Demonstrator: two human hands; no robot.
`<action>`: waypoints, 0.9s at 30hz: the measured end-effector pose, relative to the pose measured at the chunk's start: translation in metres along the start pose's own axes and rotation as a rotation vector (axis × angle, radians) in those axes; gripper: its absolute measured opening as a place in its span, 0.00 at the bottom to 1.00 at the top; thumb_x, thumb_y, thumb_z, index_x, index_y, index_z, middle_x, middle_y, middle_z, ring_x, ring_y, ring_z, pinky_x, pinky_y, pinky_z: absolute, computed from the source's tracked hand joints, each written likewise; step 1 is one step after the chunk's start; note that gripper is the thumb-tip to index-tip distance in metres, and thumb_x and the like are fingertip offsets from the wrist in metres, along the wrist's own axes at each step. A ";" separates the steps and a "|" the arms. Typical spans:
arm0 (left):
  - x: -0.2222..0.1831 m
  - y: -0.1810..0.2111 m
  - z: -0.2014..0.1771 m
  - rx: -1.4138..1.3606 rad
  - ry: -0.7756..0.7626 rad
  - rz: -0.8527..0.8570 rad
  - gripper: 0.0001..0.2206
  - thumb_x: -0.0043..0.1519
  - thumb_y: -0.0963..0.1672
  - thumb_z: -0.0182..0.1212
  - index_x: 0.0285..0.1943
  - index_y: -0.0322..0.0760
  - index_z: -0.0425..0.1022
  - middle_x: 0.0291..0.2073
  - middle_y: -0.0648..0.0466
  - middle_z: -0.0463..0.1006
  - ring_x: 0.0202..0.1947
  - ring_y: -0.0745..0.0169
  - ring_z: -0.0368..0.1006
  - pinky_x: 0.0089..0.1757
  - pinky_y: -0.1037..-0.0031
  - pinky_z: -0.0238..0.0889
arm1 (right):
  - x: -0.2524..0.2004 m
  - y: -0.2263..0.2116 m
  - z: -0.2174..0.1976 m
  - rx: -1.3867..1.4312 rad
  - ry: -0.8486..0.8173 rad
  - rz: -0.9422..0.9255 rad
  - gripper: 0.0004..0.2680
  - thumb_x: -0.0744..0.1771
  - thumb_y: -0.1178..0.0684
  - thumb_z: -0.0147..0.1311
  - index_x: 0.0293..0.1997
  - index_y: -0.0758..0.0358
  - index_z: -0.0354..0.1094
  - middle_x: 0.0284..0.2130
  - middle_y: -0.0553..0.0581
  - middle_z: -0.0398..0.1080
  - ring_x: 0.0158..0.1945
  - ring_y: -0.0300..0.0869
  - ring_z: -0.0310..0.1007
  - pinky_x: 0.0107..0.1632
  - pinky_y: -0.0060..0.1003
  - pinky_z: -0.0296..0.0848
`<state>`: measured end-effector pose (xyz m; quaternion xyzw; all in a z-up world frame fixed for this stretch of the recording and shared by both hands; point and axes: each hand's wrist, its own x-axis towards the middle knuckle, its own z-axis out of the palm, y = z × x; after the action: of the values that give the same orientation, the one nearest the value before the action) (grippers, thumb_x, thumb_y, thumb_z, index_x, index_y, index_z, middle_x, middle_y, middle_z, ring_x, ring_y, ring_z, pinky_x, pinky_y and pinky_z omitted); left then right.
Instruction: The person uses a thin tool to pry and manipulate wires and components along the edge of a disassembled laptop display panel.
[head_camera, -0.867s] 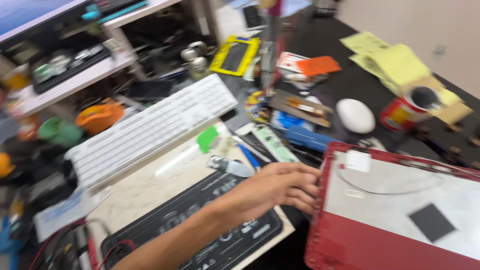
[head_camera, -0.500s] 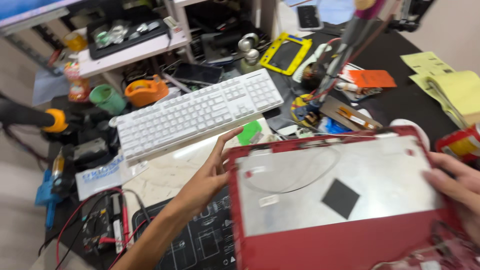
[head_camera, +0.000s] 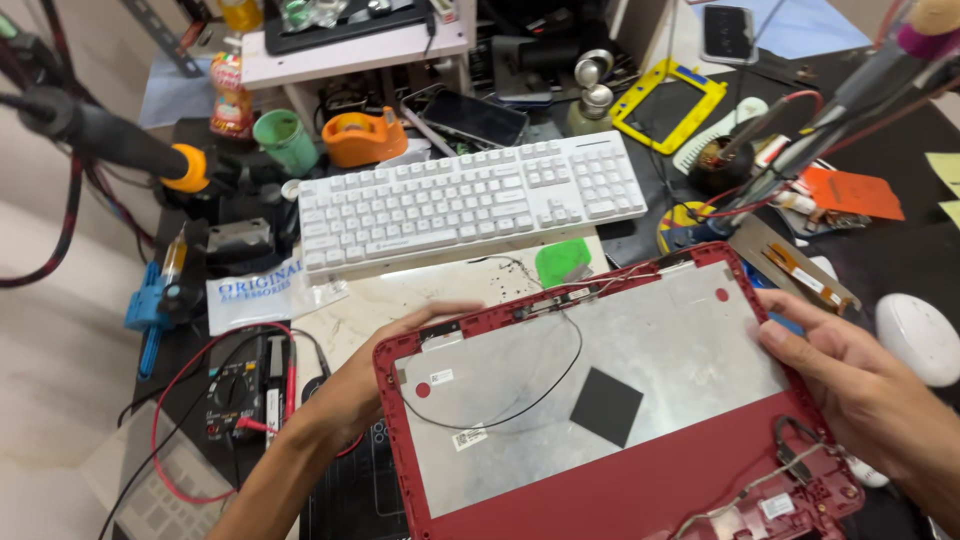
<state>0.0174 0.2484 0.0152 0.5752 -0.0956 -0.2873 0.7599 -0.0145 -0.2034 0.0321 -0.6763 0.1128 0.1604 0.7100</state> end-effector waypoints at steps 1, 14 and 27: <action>0.002 -0.002 -0.002 0.042 0.051 -0.059 0.24 0.55 0.43 0.62 0.63 0.38 0.75 0.54 0.54 0.81 0.52 0.68 0.78 0.52 0.74 0.71 | 0.004 0.002 0.002 0.017 -0.035 -0.003 0.17 0.72 0.53 0.46 0.71 0.66 0.58 0.47 0.63 0.76 0.46 0.40 0.77 0.46 0.40 0.77; -0.022 0.037 -0.037 0.342 0.298 0.166 0.11 0.63 0.44 0.61 0.49 0.31 0.81 0.20 0.65 0.59 0.18 0.78 0.48 0.21 0.80 0.40 | 0.028 -0.002 0.025 -0.044 -0.194 0.041 0.17 0.72 0.51 0.47 0.70 0.62 0.55 0.46 0.62 0.77 0.41 0.36 0.78 0.36 0.33 0.79; 0.005 0.028 -0.057 1.001 0.110 0.022 0.16 0.60 0.49 0.63 0.53 0.39 0.80 0.26 0.52 0.78 0.27 0.69 0.73 0.38 0.74 0.71 | 0.030 0.011 0.015 -0.022 -0.094 0.015 0.17 0.72 0.52 0.45 0.71 0.63 0.58 0.45 0.61 0.76 0.42 0.37 0.78 0.41 0.34 0.78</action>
<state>0.0575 0.2971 0.0225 0.8823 -0.1876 -0.1675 0.3978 0.0084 -0.1857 0.0115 -0.6750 0.0827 0.1982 0.7058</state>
